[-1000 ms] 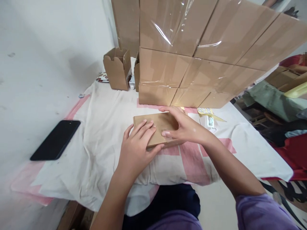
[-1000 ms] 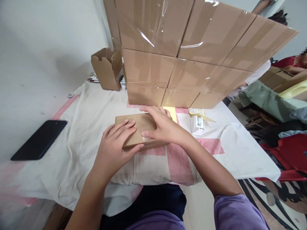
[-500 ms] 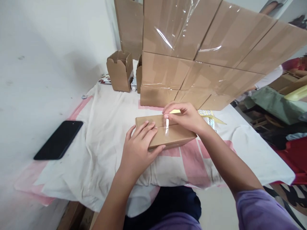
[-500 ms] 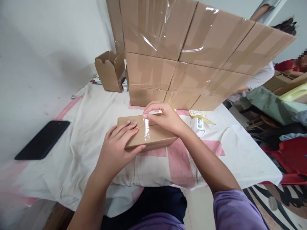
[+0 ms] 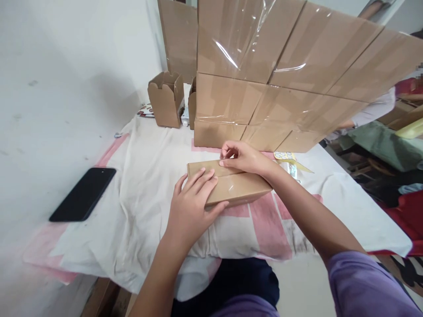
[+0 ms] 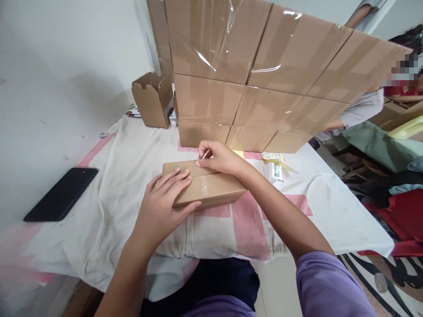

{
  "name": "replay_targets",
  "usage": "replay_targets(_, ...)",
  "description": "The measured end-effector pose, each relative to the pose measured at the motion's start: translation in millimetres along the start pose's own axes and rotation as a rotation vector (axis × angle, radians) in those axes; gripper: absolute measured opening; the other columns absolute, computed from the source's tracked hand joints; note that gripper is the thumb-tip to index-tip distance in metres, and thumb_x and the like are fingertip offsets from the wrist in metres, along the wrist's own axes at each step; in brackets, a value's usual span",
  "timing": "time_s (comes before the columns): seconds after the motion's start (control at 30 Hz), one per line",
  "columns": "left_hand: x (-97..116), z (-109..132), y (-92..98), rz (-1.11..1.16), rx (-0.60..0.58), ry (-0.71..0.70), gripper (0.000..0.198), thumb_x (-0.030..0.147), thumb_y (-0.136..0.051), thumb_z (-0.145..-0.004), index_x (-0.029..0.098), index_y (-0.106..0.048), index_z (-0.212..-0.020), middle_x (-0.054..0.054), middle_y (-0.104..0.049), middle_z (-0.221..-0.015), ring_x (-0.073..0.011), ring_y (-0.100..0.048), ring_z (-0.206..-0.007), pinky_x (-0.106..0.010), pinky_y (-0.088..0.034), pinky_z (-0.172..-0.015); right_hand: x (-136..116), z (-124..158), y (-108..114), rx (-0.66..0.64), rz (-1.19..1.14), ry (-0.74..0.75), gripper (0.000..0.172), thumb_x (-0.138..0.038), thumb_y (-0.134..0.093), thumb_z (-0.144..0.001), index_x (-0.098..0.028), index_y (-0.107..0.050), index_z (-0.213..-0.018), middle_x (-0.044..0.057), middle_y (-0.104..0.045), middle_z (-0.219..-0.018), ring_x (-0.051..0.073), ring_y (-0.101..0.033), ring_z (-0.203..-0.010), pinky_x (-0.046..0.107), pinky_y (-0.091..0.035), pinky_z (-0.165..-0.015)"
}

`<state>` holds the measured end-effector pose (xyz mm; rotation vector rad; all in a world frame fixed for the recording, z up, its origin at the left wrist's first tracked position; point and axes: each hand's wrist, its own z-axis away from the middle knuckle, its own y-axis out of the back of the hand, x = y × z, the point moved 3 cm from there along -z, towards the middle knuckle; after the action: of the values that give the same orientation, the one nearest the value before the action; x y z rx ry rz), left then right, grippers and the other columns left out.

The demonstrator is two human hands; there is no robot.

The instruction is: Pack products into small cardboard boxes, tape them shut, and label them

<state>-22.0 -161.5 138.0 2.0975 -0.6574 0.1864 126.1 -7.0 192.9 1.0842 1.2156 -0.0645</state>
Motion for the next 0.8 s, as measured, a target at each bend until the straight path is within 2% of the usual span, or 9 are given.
replay_targets(0.1, -1.0, 0.5, -0.6, 0.000, -0.007, 0.001, 0.042, 0.045, -0.068, -0.091, 0.021, -0.062, -0.126, -0.009, -0.064, -0.143, -0.0299, -0.055, -0.138, -0.052, -0.034, -0.117, 4.8, -2.3, -0.4, 0.021, -0.022, -0.035, 0.029, -0.035, -0.076, -0.076, -0.021, -0.051, -0.085, -0.001, -0.060, -0.083, 0.016, -0.054, -0.076, 0.029, -0.041, -0.068)
replay_targets(0.23, 1.7, -2.4, 4.1, -0.006, -0.032, 0.022, 0.043, 0.043, -0.068, -0.091, 0.021, -0.062, -0.126, -0.009, -0.064, -0.143, -0.0308, -0.056, -0.136, -0.054, -0.033, -0.118, 9.6, -7.1, -1.5, 0.026, 0.002, -0.062, 0.030, -0.035, -0.075, -0.075, -0.021, -0.050, -0.084, -0.002, -0.054, -0.081, 0.014, -0.048, -0.073, 0.029, -0.038, -0.066)
replay_targets(0.37, 16.6, -13.0, 5.8, -0.083, -0.119, 0.069, 0.058, 0.039, -0.070, -0.090, 0.020, -0.054, -0.142, -0.012, -0.063, -0.144, -0.0335, -0.058, -0.135, -0.063, -0.026, -0.122, 8.9, -9.6, -2.3, -0.001, 0.005, -0.070, 0.028, -0.035, -0.073, -0.076, -0.021, -0.049, -0.080, -0.003, -0.051, -0.077, 0.014, -0.046, -0.071, 0.028, -0.036, -0.065)
replay_targets(0.47, 32.9, -18.1, -3.4, -0.140, -0.141, 0.011, 0.065, 0.035, -0.070, -0.090, 0.020, -0.047, -0.149, -0.013, -0.052, -0.154, -0.0351, -0.051, -0.141, -0.067, -0.024, -0.123, 8.4, -11.7, -1.2, -0.022, 0.006, -0.090, 0.030, -0.036, -0.073, -0.076, -0.021, -0.047, -0.076, -0.005, -0.048, -0.072, 0.012, -0.042, -0.067, 0.027, -0.033, -0.062)
replay_targets(0.53, 40.5, -16.6, -12.2, -0.169, -0.127, -0.041, 0.059, 0.030, -0.066, -0.093, 0.018, -0.049, -0.148, -0.011, -0.050, -0.155, -0.0331, -0.048, -0.144, -0.064, -0.028, -0.122, 8.7, -13.6, -0.1, -0.041, -0.011, -0.104, 0.032, -0.038, -0.074, -0.075, -0.021, -0.047, -0.075, -0.005, -0.046, -0.072, 0.012, -0.040, -0.067, 0.027, -0.032, -0.062)
replay_targets(0.63, 43.8, -9.8, -21.4, -0.222, -0.085, -0.060, 0.048, 0.029, -0.056, -0.099, 0.015, -0.053, -0.145, -0.009, -0.055, -0.150, -0.0303, -0.052, -0.141, -0.059, -0.037, -0.119, 8.9, -15.8, 2.1, -0.077, -0.006, -0.113, 0.035, -0.041, -0.076, -0.075, -0.021, -0.047, -0.075, -0.005, -0.045, -0.072, 0.012, -0.039, -0.067, 0.027, -0.031, -0.061)
replay_targets(0.8, 44.1, -0.5, -25.5, -0.261, -0.001, -0.146, 0.041, 0.021, -0.051, -0.100, 0.015, -0.058, -0.140, -0.010, -0.062, -0.143, -0.0268, -0.060, -0.134, -0.049, -0.047, -0.113, 10.6, -18.0, 4.0, -0.149, 0.061, -0.137, 0.036, -0.045, -0.072, -0.080, -0.021, -0.047, -0.074, -0.004, -0.044, -0.072, 0.012, -0.038, -0.068, 0.027, -0.030, -0.062)
